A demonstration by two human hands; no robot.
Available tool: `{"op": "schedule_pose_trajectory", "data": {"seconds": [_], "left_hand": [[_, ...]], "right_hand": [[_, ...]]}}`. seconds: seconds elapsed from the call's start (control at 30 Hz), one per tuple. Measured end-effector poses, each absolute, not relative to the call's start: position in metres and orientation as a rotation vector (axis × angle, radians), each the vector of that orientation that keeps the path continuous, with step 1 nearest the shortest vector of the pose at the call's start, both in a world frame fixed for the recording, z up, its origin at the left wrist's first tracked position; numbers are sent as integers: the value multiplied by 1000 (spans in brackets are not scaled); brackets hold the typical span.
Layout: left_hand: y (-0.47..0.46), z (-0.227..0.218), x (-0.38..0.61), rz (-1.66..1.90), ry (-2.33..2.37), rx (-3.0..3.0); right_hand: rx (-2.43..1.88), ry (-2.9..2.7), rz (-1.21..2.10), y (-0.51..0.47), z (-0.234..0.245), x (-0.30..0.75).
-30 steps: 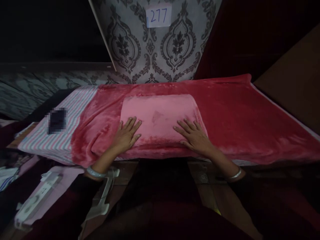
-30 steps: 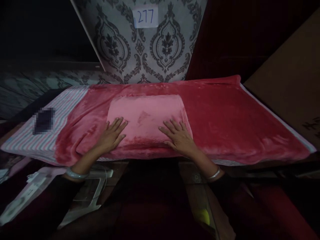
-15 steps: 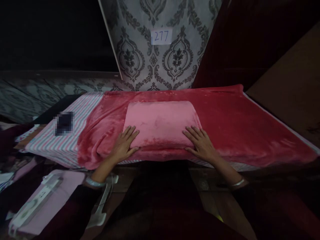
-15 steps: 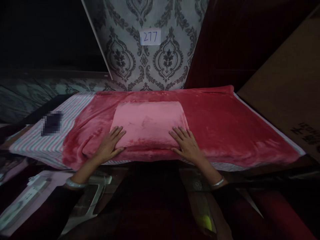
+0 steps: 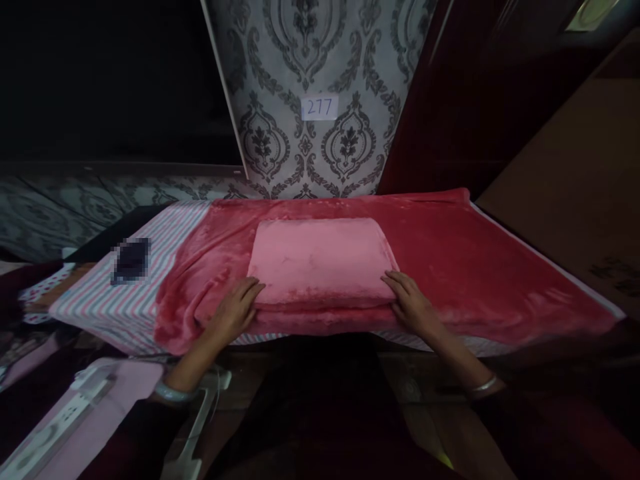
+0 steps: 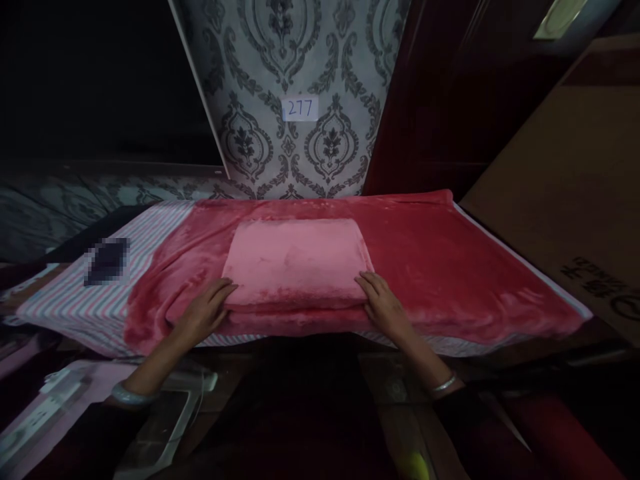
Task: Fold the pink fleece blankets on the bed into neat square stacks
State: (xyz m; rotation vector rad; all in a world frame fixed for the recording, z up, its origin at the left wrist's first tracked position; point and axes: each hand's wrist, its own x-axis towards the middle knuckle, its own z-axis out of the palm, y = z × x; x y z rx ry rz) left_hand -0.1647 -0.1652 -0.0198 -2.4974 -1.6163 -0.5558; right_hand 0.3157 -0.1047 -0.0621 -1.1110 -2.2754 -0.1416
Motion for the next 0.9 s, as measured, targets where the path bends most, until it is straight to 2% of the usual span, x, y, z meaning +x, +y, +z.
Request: {"op": "schedule_pose_trajectory", "data": {"seconds": [0.2, 0.37, 0.47, 0.57, 0.7, 0.9], "left_hand": [[-148, 27, -163, -732, -1608, -2388], [-115, 119, -162, -996, -1628, -2243], [-94, 177, -158, -1259, -1678, -2195], [-74, 215, -155, -1529, -1727, -2251], [-47, 235, -150, -1825, -1847, -2286], [-7, 251, -149, -2125, -1877, -2251]], "right_hand": [[-1232, -2203, -160, -87, -15, 315], [-1215, -1968, -173, -58, 79, 313], [-1124, -1787, -27, -41, 134, 310], [-1069, -1639, 199, -24, 169, 310], [-1064, -1481, 483, 5, 187, 314], [-1059, -1377, 740, 40, 207, 323]]}}
